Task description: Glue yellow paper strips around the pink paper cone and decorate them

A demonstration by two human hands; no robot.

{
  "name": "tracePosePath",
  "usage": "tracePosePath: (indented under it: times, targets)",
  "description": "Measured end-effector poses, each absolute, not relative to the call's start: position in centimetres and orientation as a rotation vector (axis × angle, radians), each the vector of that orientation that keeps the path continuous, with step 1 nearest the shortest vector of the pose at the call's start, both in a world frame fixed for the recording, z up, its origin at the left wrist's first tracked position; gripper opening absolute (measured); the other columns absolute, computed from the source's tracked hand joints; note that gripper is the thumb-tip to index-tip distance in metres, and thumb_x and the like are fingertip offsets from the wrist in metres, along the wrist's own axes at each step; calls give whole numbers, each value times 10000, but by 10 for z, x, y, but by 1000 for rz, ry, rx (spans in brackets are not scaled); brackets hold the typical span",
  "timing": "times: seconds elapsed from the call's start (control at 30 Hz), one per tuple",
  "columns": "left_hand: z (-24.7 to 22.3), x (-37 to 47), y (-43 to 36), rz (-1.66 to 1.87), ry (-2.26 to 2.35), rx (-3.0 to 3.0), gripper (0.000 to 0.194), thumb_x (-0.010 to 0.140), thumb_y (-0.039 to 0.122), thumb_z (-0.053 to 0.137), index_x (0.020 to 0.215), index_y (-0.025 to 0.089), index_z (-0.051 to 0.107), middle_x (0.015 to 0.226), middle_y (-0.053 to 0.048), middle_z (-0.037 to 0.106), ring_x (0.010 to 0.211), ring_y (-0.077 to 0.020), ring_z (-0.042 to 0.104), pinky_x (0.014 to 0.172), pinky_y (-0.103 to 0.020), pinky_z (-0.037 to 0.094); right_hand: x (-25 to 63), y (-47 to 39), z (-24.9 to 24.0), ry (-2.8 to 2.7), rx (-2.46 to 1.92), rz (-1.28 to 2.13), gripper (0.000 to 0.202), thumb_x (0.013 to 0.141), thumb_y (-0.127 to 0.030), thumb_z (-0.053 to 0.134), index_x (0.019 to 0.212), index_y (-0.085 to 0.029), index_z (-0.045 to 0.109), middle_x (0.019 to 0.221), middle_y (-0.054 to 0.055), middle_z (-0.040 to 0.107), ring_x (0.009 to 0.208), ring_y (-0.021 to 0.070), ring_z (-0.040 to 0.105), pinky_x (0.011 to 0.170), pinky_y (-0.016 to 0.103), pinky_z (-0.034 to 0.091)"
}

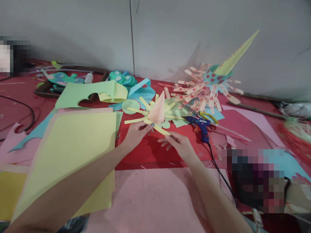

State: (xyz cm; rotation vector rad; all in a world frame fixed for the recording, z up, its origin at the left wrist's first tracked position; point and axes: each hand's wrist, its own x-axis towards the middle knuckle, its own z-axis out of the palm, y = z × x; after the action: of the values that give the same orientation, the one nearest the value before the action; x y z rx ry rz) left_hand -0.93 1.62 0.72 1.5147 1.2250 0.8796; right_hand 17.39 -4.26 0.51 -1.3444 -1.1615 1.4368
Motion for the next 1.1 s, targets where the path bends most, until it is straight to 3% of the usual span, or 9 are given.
tracePosePath:
  times: [0.17, 0.27, 0.37, 0.43, 0.57, 0.77, 1.1]
  targets:
    - [3, -10, 21, 864, 1206, 1512, 311, 783, 414, 563, 592, 175, 612, 573, 14, 585, 564, -104, 519, 559, -224, 392, 175, -42, 1, -1059, -1376, 1328, 313, 759, -424, 611, 956, -188, 672, 813, 59, 733, 639, 150, 662, 528, 259, 517]
    - [-2, -9, 24, 904, 1117, 1447, 242, 786, 398, 559, 698, 178, 607, 634, 17, 607, 569, -98, 536, 578, -221, 416, 175, -41, 1, -1029, -1387, 1238, 319, 755, -423, 616, 954, -179, 674, 772, 61, 729, 635, 158, 660, 516, 262, 512]
    - [-3, -9, 24, 934, 1064, 1351, 200, 789, 386, 554, 801, 186, 557, 679, 23, 618, 555, -92, 551, 576, -220, 439, 174, -42, 3, -976, -1419, 1047, 312, 780, -425, 591, 950, -174, 665, 768, 62, 727, 605, 151, 642, 491, 259, 500]
    - [-1, -9, 23, 889, 1064, 1384, 206, 804, 385, 538, 766, 183, 543, 671, 17, 617, 563, -94, 559, 580, -220, 447, 173, -45, 6, -975, -1472, 872, 316, 814, -427, 552, 978, -178, 657, 801, 65, 728, 608, 148, 637, 495, 261, 501]
    - [3, -10, 19, 770, 982, 1521, 259, 826, 383, 508, 692, 172, 578, 659, 1, 621, 607, -106, 569, 626, -233, 464, 168, -51, 8, -1204, -1597, 570, 319, 870, -386, 485, 1086, -213, 644, 900, 68, 728, 723, 169, 665, 602, 285, 532]
    - [3, -13, 19, 733, 899, 1584, 312, 845, 413, 492, 682, 167, 594, 662, -1, 624, 632, -116, 576, 668, -249, 468, 157, -53, 0, -1726, -1430, 420, 308, 893, -259, 445, 1114, -276, 659, 984, 39, 715, 865, 183, 660, 822, 347, 519]
    - [-2, -11, 20, 763, 941, 1555, 297, 867, 395, 489, 701, 165, 576, 631, 17, 595, 603, -107, 557, 622, -232, 452, 158, -51, -3, -1925, -1311, 231, 318, 878, -163, 460, 1084, -268, 680, 939, 19, 723, 866, 166, 644, 815, 318, 516]
